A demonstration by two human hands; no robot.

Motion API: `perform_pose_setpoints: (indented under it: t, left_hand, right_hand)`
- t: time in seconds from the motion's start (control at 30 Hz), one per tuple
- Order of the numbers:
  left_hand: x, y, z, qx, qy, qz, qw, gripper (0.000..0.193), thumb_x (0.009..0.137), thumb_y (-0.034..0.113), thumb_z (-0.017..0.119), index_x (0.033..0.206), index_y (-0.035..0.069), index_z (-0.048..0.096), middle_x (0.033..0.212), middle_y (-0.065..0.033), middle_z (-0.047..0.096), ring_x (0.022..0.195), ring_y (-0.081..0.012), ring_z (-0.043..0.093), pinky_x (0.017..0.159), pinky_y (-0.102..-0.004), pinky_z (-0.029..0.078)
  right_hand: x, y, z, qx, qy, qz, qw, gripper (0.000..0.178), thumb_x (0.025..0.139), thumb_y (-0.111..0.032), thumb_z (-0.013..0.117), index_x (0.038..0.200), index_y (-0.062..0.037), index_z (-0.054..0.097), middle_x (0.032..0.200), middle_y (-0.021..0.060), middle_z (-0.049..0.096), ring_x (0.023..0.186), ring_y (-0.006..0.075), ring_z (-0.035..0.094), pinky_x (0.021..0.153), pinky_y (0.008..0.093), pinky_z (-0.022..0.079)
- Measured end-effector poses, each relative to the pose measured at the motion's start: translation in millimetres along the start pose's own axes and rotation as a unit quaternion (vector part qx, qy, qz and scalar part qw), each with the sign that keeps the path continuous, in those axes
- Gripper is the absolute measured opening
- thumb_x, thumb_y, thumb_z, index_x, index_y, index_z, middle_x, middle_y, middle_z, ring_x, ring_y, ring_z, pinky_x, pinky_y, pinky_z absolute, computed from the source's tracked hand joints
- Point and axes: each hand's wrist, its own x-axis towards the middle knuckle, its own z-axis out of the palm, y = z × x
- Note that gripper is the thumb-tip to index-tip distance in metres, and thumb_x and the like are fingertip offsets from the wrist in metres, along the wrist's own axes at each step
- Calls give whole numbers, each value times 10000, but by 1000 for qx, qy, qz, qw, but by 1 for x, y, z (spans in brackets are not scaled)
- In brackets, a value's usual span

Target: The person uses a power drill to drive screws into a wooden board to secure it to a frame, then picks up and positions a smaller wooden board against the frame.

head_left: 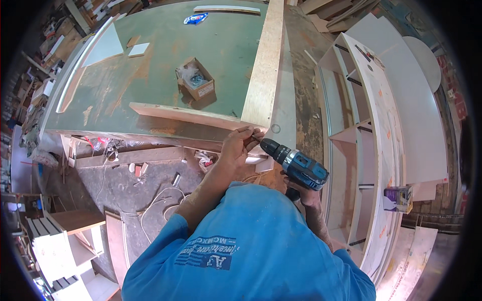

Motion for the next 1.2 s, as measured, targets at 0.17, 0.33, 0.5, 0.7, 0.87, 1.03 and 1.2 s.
perform_pose_setpoints:
  t: [0.17,0.33,0.5,0.7,0.87,1.03,1.2]
  left_hand:
    - [10,1,-14,-30,4,-27,999,176,992,88,605,1113,-39,603,1056,-158,693,1008,-268,712,927,-353,612]
    - [6,-2,-14,-50,-32,-27,998,135,996,66,586,1076,-41,603,1023,-196,698,955,-270,725,867,-333,638]
    - [7,-9,-28,-77,-65,-31,994,151,980,61,614,1081,-51,599,1040,-196,699,969,-266,727,850,-311,644]
    - [7,3,-34,-46,-104,-15,993,177,977,90,636,1095,-40,612,1077,-191,702,1007,-273,718,905,-324,620]
    - [23,39,-28,116,-167,34,978,204,970,115,661,1115,-29,657,1115,-165,717,1028,-251,711,969,-352,573]
    - [44,76,-10,382,-228,180,877,214,955,110,676,1114,-27,717,1102,-86,740,1044,-139,675,981,-298,511]
    - [84,83,-31,475,-234,209,822,232,948,113,686,1142,-11,715,1093,-66,740,1073,-119,651,988,-288,488]
  right_hand:
    - [-6,-9,18,0,56,9,998,406,808,21,784,1192,-51,672,1102,98,726,992,171,684,838,312,567]
    - [-7,-24,23,-8,84,60,995,359,811,8,782,1155,-50,693,1037,81,741,921,149,686,770,308,562]
    - [-2,-28,19,-5,78,80,994,385,782,22,787,1150,-41,690,1017,85,746,881,150,690,741,299,556]
    - [15,-66,9,-11,13,25,1000,380,791,14,773,1157,-44,685,1006,86,744,891,166,698,753,304,567]
    - [61,-154,-8,-177,-64,27,982,387,785,-33,803,1153,-53,686,975,68,744,849,143,693,698,297,564]
    - [123,-222,6,-353,-112,-13,929,402,743,-159,860,1103,-61,709,929,53,741,785,142,676,655,291,548]
    - [167,-253,59,-475,-165,4,865,383,717,-159,852,1058,-48,718,903,56,724,715,141,630,638,287,532]
